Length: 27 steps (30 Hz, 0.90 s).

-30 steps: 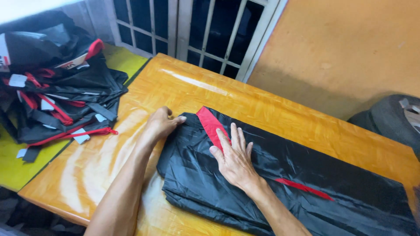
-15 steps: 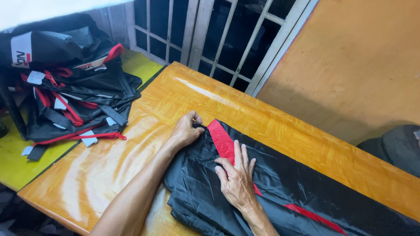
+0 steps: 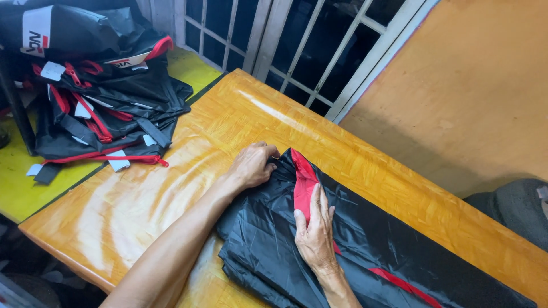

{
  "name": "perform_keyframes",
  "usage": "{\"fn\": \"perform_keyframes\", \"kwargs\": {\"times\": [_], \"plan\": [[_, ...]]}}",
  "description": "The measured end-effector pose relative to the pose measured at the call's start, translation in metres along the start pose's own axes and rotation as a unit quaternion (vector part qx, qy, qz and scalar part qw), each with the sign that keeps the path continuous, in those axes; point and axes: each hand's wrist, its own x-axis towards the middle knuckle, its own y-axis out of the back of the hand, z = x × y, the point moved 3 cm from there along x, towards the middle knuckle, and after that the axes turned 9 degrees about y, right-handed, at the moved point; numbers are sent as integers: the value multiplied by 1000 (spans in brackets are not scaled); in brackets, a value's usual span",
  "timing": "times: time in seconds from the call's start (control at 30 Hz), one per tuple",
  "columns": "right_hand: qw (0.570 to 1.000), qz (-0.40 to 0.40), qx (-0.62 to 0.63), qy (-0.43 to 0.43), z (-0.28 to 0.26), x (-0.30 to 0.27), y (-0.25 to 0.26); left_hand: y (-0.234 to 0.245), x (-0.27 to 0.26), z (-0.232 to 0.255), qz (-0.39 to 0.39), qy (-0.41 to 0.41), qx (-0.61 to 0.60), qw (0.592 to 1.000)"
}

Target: Folding a black and red garment on a wooden table, using a duster to smooth it out.

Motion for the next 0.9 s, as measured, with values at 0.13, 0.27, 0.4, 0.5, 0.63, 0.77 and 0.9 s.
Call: {"fn": "perform_keyframes", "kwargs": {"times": [0.13,0.27,0.4,0.5,0.63,0.77,0.9], "plan": [[1000,-6,12,-5,1,0,0,-1,3,2,24,13,16,1000],[1000,10,14,0,7,-3,-3,6,2,17,-4,-9,7,1000],[999,25,18,9,5,-3,0,6,18,33,-90,39,126,987],[999,41,6,33,-11,0,10,-2,33,39,-113,51,181,976],[997,31,-14,71,-16,2,10,-11,41,32,-93,60,86,990],[995,16,-40,90,-24,1,11,-13,35,25,-76,40,2,996],[991,1,-122,58,-11,-2,-1,-8,40,29,-55,42,-22,997]]}}
